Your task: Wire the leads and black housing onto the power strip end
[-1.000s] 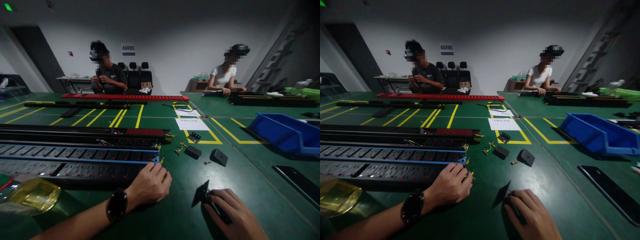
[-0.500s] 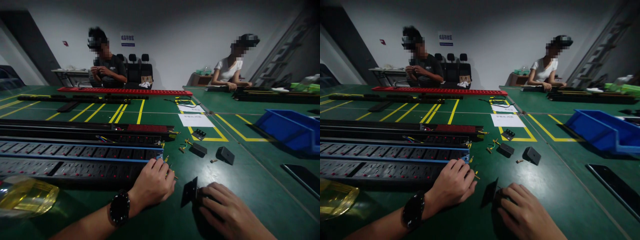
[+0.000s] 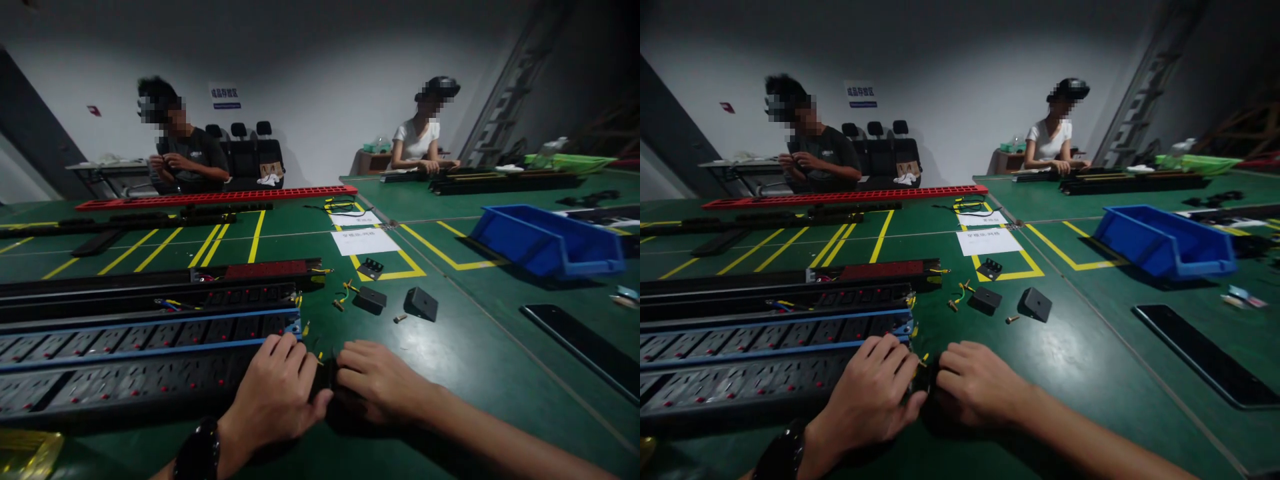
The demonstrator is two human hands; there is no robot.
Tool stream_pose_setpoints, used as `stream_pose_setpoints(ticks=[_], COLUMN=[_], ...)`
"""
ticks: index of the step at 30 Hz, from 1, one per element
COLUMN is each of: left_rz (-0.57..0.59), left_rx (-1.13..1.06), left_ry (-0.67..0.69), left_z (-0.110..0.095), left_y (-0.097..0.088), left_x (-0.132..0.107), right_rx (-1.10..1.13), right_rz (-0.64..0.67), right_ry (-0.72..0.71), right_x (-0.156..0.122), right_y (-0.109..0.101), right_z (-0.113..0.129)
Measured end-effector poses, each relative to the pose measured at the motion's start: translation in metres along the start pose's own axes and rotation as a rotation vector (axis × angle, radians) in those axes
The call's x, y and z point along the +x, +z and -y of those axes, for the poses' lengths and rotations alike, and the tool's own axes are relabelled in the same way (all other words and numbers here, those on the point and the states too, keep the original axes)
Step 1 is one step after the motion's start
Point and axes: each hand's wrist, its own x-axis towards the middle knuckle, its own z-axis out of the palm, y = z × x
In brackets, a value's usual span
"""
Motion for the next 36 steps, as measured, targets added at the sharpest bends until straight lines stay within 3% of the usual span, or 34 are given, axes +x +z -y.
stream_pose_setpoints(ticks=[13,24,36], left_rz=[-0.046,-0.053,-0.076], left_rx=[0.038,0.027,0.000], left_ry=[-0.111,-0.055,-0.090], left_z=[-0.009,-0.007,-0.005], left_y=[0.006,0.007,0.003], left_x=[-0.003,-0.002,-0.001], right_rx=[0.340,0.470,0.461], right_rz=[0.098,0.182,0.170], right_ry=[0.047,0.118,0.116], right_x=[0.001,0.002,0.002], right_y=[-0.010,-0.019,-0.017], right_z=[0.001,0.007,0.005])
